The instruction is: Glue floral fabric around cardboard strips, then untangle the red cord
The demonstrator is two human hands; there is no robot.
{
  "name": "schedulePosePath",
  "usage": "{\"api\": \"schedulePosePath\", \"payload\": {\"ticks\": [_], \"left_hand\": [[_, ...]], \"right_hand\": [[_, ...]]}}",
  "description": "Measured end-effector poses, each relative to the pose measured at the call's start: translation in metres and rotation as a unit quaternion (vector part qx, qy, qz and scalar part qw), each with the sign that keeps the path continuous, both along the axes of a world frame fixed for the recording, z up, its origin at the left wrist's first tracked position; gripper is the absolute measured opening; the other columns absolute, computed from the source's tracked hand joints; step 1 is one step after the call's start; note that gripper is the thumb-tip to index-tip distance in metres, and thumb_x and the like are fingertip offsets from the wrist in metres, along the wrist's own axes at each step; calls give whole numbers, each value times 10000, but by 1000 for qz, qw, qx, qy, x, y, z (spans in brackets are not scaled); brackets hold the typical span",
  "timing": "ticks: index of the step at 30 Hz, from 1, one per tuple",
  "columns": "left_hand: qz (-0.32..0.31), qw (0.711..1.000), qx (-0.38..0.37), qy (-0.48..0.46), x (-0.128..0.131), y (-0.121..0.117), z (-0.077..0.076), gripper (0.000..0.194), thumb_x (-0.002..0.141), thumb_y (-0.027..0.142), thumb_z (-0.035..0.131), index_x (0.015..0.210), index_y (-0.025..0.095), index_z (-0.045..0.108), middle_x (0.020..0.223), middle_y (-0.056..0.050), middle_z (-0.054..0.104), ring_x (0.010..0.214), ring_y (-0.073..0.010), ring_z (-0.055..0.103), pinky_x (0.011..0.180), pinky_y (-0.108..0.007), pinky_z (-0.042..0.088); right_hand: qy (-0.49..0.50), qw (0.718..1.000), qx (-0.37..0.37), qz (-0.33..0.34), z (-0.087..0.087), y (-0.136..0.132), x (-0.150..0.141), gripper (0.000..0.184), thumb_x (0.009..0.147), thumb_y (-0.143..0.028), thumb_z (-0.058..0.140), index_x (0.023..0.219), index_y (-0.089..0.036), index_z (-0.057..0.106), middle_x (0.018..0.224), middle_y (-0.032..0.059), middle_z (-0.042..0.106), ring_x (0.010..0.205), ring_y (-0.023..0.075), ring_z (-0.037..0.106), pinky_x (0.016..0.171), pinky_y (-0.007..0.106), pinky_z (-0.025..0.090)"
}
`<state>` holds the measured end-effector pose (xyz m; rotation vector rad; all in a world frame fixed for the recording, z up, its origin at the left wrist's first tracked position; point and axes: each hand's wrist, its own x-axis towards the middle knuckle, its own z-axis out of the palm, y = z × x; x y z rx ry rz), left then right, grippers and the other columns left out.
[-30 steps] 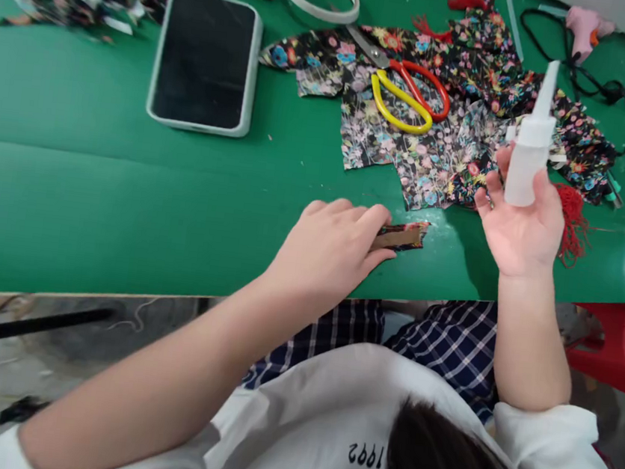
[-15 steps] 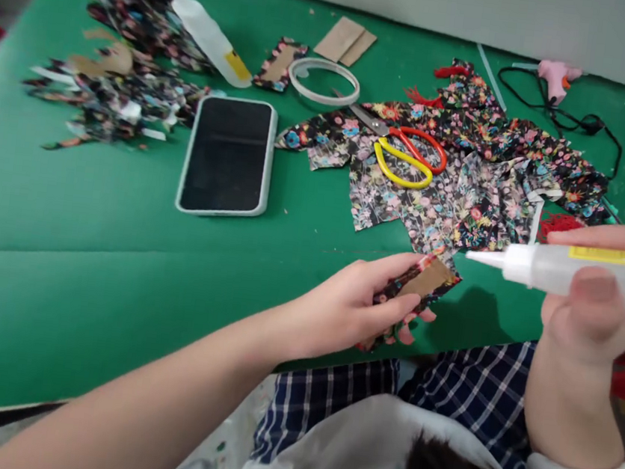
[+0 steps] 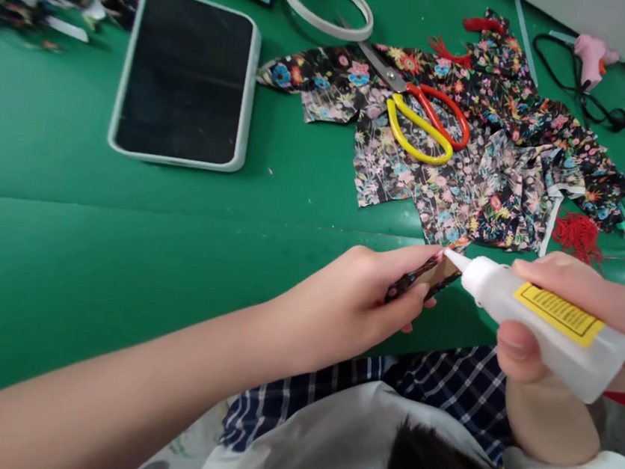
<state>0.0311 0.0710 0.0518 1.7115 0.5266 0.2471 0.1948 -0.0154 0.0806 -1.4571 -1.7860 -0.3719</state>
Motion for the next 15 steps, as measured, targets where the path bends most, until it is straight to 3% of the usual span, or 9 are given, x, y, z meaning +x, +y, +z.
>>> {"api": "schedulePosePath", "payload": {"ticks": [3,7,13,15], "left_hand": [[7,1000,-12,14,1,-1,4,143,881,187,444,951,163,567,679,58,574,492,-28,479,419,-109,314],[11,999,-30,20,1,-2,6,125,884,194,447,935,165,557,709,49,595,491,-27,483,421,-109,324],[18,998,-60,7,1,-2,3,127,879,201,454,940,166,559,718,44,611,518,-35,530,472,-106,397],[6,996,-92,-1,0,0,0,142,875,229,465,955,167,565,740,29,630,520,-47,547,469,-117,421]], "right_hand": [[-10,998,64,-1,-4,-1,-2,207,822,-353,583,914,-170,614,616,-13,619,525,119,561,482,282,490],[-3,999,38,3,-9,-1,-3,259,857,-364,522,954,-138,602,650,8,613,593,139,586,543,309,520],[1,997,79,21,-10,-3,-3,419,747,-501,653,961,-142,613,622,-10,616,539,125,560,505,299,510],[19,999,36,11,-4,-12,2,414,740,-495,664,1012,-190,600,655,-13,629,582,133,589,543,297,525]]}}
